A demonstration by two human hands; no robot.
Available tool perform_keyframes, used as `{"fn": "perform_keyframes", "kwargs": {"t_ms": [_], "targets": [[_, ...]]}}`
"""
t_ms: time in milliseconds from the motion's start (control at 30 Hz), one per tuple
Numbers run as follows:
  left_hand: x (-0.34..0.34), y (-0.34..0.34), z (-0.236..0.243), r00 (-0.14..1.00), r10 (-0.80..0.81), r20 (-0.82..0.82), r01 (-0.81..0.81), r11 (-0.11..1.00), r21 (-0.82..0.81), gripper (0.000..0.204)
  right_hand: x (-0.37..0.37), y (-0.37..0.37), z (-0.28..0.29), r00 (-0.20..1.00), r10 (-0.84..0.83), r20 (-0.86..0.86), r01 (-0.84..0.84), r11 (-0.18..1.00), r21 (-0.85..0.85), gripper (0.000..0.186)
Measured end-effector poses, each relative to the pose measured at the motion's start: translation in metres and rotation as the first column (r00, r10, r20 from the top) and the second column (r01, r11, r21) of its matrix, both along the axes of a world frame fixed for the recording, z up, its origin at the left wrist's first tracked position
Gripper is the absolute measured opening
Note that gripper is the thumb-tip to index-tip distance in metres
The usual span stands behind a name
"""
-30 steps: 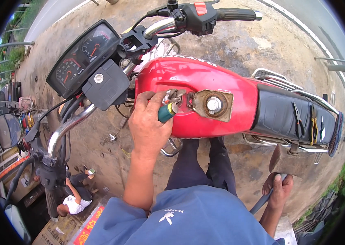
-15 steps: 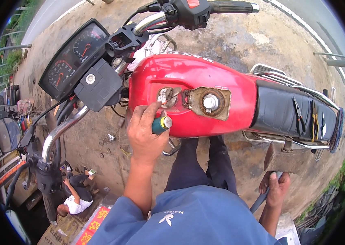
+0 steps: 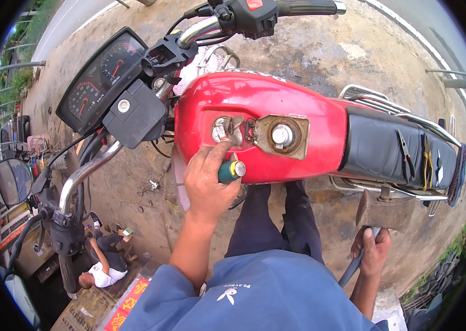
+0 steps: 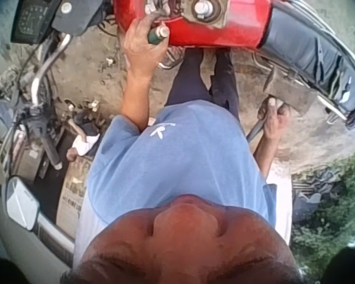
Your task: The person works on a motorcycle fuel tank cap by prying around the cap with a screwdriver, drilling into the hinge with a power drill, and gripping the hinge pin with needle-nose pliers.
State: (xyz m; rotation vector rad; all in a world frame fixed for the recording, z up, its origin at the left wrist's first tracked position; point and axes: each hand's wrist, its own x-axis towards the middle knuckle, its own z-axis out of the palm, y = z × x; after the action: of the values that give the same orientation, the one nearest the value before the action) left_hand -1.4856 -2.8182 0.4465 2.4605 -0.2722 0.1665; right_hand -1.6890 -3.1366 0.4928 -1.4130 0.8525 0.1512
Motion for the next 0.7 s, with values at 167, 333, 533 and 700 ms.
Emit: {"fn": "perform_keyframes", "kwargs": {"t_ms": [167, 333, 533, 700], "targets": [[-0.006, -0.01, -0.006, 0.984, -0.175, -0.047, 0.181, 0.959, 0.218, 0.051, -0.001, -0.001, -0.004, 0.999, -0.018, -0.029, 0.018, 1.0, -0.001, 0.034], [-0.007, -0.003, -0.014, 0.995, -0.036, -0.09, 0.05, 0.987, 0.151, 0.057, -0.003, -0.002, -0.005, 0.998, -0.033, -0.045, 0.033, 0.999, -0.008, 0.033], [-0.01, -0.006, -0.014, 0.994, -0.094, -0.06, 0.102, 0.984, 0.148, 0.059, -0.003, -0.007, -0.011, 0.997, -0.018, -0.07, 0.014, 0.999, -0.05, 0.033], [-0.011, -0.007, -0.013, 0.983, -0.139, -0.123, 0.164, 0.961, 0.223, 0.062, -0.002, -0.011, -0.018, 0.995, -0.033, -0.09, 0.019, 0.989, -0.145, 0.027]]}}
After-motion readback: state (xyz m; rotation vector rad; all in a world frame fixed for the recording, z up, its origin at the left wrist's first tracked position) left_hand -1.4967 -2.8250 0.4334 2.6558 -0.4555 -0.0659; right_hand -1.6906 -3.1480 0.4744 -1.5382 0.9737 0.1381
